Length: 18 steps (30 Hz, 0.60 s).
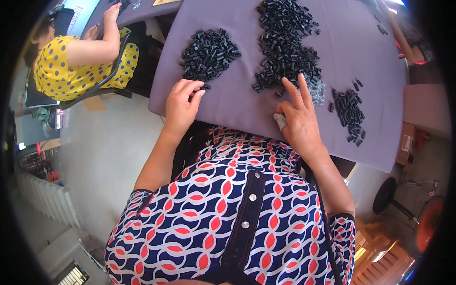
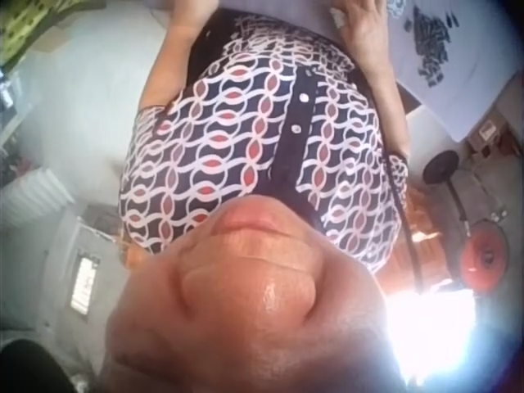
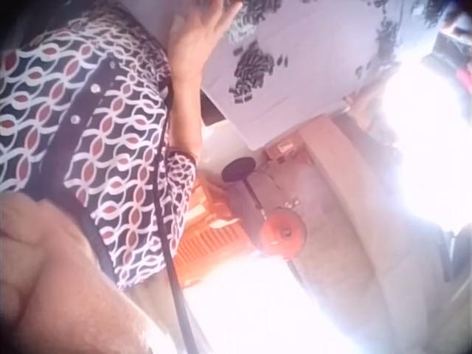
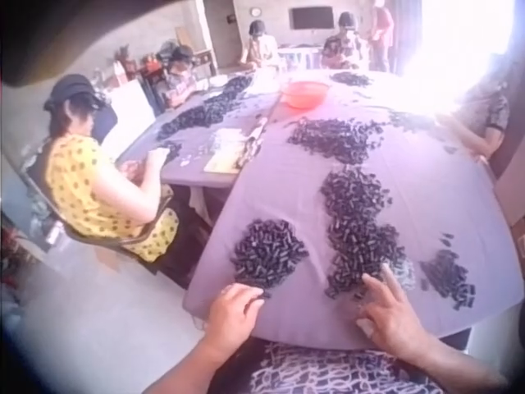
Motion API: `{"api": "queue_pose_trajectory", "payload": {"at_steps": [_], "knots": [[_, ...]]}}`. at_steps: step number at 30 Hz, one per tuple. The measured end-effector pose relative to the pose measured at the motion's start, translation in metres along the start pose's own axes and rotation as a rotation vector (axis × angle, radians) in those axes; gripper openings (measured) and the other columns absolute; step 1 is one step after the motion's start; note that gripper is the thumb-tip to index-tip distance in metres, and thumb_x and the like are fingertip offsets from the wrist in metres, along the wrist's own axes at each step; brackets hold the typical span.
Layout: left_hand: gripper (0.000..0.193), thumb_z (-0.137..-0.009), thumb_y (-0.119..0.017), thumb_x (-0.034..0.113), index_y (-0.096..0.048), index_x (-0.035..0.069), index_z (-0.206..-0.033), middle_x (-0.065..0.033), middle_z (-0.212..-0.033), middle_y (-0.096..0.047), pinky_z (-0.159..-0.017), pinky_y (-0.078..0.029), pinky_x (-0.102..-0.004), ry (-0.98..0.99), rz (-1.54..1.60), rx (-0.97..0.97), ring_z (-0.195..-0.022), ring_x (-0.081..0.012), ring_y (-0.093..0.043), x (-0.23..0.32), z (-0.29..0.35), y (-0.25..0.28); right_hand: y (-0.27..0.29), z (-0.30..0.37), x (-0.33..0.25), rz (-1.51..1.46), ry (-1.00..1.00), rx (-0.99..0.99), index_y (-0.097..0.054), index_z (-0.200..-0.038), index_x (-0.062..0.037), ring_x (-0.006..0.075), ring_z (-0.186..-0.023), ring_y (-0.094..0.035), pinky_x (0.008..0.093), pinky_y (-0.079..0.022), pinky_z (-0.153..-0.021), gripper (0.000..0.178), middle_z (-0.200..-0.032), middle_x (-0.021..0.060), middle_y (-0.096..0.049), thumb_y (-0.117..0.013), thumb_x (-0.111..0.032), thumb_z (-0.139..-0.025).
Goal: Manually assembling small black plastic hardware components at a workshop table.
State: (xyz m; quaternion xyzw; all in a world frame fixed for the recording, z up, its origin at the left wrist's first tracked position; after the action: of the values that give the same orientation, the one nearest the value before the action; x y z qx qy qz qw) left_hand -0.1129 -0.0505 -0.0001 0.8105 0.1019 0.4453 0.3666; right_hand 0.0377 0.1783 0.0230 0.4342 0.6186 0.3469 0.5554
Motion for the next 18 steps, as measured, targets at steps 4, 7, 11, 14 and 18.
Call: {"api": "queue_pose_trajectory", "payload": {"at_steps": [4, 7, 11, 14, 18], "knots": [[0.017, -0.084, -0.070, 0.005, -0.070, 0.005, -0.101, -0.0104, -0.099, -0.067, -0.080, -0.052, -0.0394, -0.031, -0.010, -0.036, -0.092, -0.0316, -0.064, 0.007, -0.002, -0.004, -0.002, 0.000, -0.004, -0.023, 0.042, 0.018, -0.065, -0.087, -0.0009, 0.0414, -0.151, -0.020, 0.0502, -0.033, -0.118, 0.026, -0.156, 0.0145, -0.038, -0.068, 0.012, -0.065], [0.018, -0.084, -0.070, 0.004, -0.069, 0.005, -0.102, -0.0110, -0.101, -0.067, -0.081, -0.052, -0.0401, -0.037, -0.007, -0.047, -0.093, -0.0323, -0.064, 0.008, -0.001, -0.003, -0.003, 0.003, -0.002, -0.020, 0.051, 0.045, -0.066, -0.087, -0.0014, 0.0411, -0.152, -0.019, 0.0501, -0.033, -0.118, 0.026, -0.156, 0.0141, -0.038, -0.067, 0.012, -0.064], [0.018, -0.084, -0.069, 0.004, -0.069, 0.005, -0.102, -0.0111, -0.099, -0.066, -0.081, -0.052, -0.0400, 0.008, 0.023, -0.053, -0.092, -0.0327, -0.064, 0.007, 0.000, 0.000, -0.001, 0.004, 0.002, 0.005, 0.005, 0.017, -0.066, -0.088, -0.0017, 0.0412, -0.152, -0.019, 0.0502, -0.033, -0.118, 0.028, -0.156, 0.0138, -0.038, -0.066, 0.013, -0.064], [0.014, -0.084, -0.069, 0.004, -0.068, 0.005, -0.099, -0.0107, -0.096, -0.065, -0.080, -0.052, -0.0402, 0.012, 0.004, -0.054, -0.091, -0.0326, -0.063, 0.007, -0.001, 0.000, 0.000, 0.002, -0.001, -0.003, 0.030, 0.015, -0.065, -0.088, -0.0019, 0.0413, -0.151, -0.020, 0.0493, -0.034, -0.117, 0.030, -0.156, 0.0135, -0.038, -0.065, 0.014, -0.063], [0.008, -0.085, -0.069, 0.006, -0.066, 0.005, -0.092, -0.0101, -0.090, -0.064, -0.078, -0.051, -0.0405, -0.058, -0.063, -0.049, -0.087, -0.0325, -0.062, 0.015, -0.003, 0.000, 0.006, 0.008, -0.004, -0.018, 0.074, 0.073, -0.063, -0.088, -0.0022, 0.0413, -0.151, -0.022, 0.0483, -0.035, -0.116, 0.031, -0.155, 0.0131, -0.040, -0.064, 0.015, -0.062]]}}
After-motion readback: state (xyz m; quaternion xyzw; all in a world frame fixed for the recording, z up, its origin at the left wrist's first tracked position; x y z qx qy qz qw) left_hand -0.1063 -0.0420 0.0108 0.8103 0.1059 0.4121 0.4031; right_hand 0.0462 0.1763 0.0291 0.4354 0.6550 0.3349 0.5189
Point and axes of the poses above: each hand's wrist, its own z-axis away from the middle knuckle, its own y-axis out of the back of the hand, x = y × z, the point moved 8 cm from there along -z, towards the middle knuckle
